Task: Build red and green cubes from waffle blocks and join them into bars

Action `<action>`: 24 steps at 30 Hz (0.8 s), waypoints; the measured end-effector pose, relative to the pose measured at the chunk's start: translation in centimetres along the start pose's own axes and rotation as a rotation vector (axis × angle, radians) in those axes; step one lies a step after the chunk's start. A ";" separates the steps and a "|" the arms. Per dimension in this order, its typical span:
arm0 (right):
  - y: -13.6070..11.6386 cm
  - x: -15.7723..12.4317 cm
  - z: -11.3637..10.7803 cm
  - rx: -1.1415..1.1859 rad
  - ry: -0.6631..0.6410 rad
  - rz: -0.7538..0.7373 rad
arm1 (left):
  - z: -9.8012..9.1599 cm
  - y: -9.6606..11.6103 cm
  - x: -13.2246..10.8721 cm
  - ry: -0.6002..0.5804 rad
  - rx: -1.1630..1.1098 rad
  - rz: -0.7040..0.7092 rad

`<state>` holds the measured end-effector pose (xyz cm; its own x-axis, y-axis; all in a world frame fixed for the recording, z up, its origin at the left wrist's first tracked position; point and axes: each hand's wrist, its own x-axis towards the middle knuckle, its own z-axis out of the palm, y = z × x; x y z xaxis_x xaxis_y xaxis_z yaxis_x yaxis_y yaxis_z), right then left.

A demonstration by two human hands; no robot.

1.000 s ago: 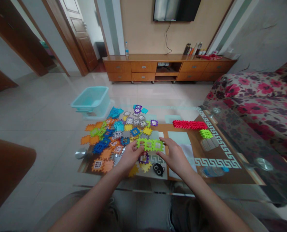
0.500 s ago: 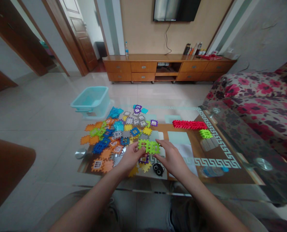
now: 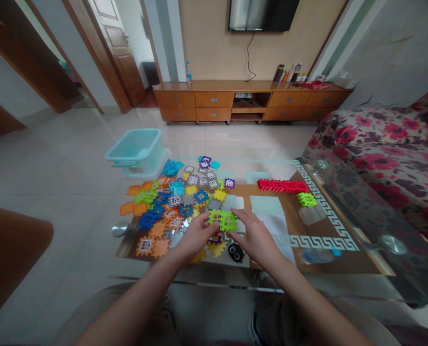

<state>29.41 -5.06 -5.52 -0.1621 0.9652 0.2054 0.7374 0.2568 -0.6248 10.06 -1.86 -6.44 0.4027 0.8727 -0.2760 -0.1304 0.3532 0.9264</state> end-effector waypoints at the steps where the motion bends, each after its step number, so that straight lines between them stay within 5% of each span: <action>1: 0.0 0.0 0.0 -0.001 0.000 -0.002 | 0.0 0.0 0.0 -0.003 -0.001 0.000; 24: -0.6 0.0 -0.2 -0.037 -0.019 -0.019 | 0.1 -0.8 0.0 -0.066 -0.190 -0.151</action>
<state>29.14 -5.18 -4.96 -0.1882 0.9610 0.2027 0.7575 0.2734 -0.5929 10.26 -2.19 -7.19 0.4883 0.7832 -0.3849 -0.2292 0.5406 0.8094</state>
